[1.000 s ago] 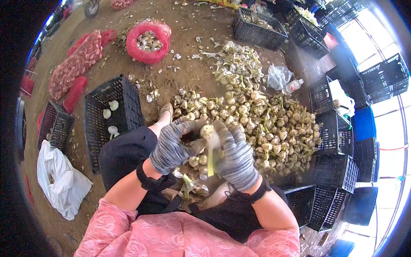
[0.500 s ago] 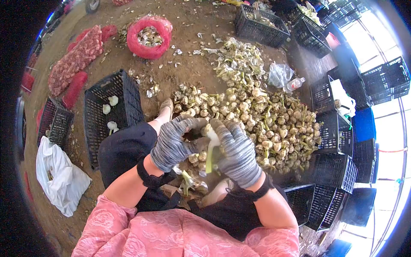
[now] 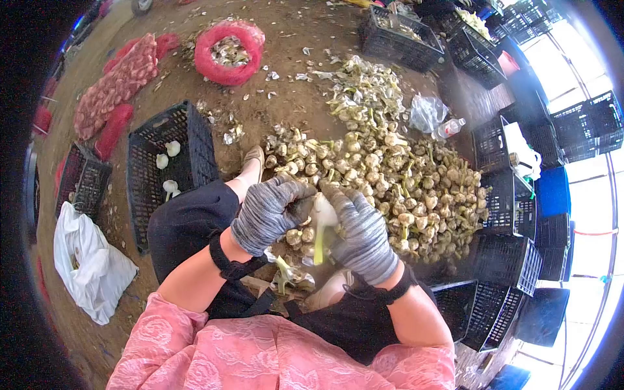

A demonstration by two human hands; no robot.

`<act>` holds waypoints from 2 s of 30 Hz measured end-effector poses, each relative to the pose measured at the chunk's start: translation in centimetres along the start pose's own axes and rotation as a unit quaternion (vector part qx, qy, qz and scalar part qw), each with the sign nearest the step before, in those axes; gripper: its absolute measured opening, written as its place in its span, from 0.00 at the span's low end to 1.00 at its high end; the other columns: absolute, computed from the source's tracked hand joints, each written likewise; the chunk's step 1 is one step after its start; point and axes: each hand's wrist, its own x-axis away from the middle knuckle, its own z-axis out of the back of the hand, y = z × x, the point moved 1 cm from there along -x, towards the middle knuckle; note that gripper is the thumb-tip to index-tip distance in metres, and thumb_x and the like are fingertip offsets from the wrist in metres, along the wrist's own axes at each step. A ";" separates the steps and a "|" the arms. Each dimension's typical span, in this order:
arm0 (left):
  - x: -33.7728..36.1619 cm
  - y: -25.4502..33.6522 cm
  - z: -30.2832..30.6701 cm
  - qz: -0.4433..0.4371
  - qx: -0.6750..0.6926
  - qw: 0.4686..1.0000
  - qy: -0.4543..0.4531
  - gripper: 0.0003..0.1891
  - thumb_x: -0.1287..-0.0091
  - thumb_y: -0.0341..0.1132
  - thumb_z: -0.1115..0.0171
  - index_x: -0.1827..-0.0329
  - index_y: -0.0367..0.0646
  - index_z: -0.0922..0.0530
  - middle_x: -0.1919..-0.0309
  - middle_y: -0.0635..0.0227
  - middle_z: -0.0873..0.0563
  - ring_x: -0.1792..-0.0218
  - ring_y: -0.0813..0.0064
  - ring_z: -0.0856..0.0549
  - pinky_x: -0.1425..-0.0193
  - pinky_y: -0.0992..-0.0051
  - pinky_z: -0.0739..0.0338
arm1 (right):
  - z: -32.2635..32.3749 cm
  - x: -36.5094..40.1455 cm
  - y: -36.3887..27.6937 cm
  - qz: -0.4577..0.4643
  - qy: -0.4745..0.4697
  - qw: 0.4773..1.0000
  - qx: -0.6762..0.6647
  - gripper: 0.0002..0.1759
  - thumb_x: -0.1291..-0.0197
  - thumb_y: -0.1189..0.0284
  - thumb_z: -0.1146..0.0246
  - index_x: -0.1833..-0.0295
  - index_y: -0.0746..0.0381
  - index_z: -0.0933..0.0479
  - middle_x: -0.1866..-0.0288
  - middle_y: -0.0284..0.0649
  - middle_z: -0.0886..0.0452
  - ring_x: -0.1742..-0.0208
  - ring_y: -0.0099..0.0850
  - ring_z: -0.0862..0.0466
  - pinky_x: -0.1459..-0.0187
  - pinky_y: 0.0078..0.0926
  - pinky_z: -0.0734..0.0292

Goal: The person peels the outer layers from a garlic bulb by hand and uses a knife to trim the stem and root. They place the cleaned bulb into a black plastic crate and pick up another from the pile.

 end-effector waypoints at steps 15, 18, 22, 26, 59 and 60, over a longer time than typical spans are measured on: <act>0.7 0.6 -0.3 0.318 0.594 0.738 0.020 0.12 0.38 0.37 0.43 0.56 0.39 0.25 0.64 0.70 0.19 0.65 0.82 0.20 0.63 0.81 0.23 | -1.1 0.1 -1.3 -0.163 0.084 0.773 -0.607 0.38 0.54 0.66 0.30 0.38 0.65 0.40 0.47 0.42 0.28 0.48 0.32 0.25 0.47 0.29 0.27; 1.5 -0.6 -1.1 0.237 0.499 0.833 0.005 0.14 0.38 0.38 0.45 0.55 0.38 0.26 0.64 0.70 0.19 0.67 0.82 0.20 0.64 0.82 0.23 | -0.9 0.0 -1.6 -0.143 0.014 0.678 -0.721 0.36 0.51 0.65 0.33 0.39 0.65 0.40 0.48 0.44 0.27 0.52 0.33 0.23 0.52 0.24 0.25; 0.9 0.8 1.1 0.278 0.605 0.746 -0.008 0.15 0.39 0.40 0.44 0.55 0.38 0.26 0.70 0.69 0.19 0.71 0.82 0.20 0.68 0.82 0.24 | -1.2 0.3 0.6 -0.187 0.076 0.650 -0.732 0.35 0.48 0.62 0.36 0.39 0.66 0.41 0.49 0.43 0.27 0.55 0.31 0.23 0.52 0.25 0.25; 0.2 -0.1 2.0 0.171 0.361 0.910 -0.108 0.18 0.38 0.44 0.43 0.54 0.39 0.26 0.76 0.70 0.19 0.75 0.78 0.20 0.69 0.80 0.25 | 1.2 -0.3 1.7 -0.168 0.094 0.730 -0.655 0.37 0.51 0.64 0.34 0.38 0.64 0.41 0.49 0.44 0.27 0.57 0.35 0.23 0.58 0.30 0.24; 0.8 0.1 -1.7 0.188 0.559 0.803 0.089 0.43 0.59 0.27 0.25 0.41 0.46 0.44 0.49 0.66 0.29 0.49 0.72 0.26 0.47 0.74 0.27 | -1.0 -2.1 -0.7 -0.209 0.090 0.896 -0.380 0.19 0.55 0.76 0.32 0.56 0.65 0.29 0.65 0.33 0.24 0.64 0.21 0.25 0.61 0.19 0.27; 0.6 0.2 -1.5 0.203 0.606 0.764 0.082 0.43 0.59 0.27 0.25 0.42 0.46 0.44 0.49 0.66 0.29 0.49 0.72 0.26 0.47 0.74 0.27 | -0.8 -2.1 -0.8 -0.208 0.089 0.893 -0.389 0.18 0.53 0.76 0.35 0.55 0.65 0.29 0.63 0.33 0.24 0.63 0.21 0.25 0.62 0.20 0.27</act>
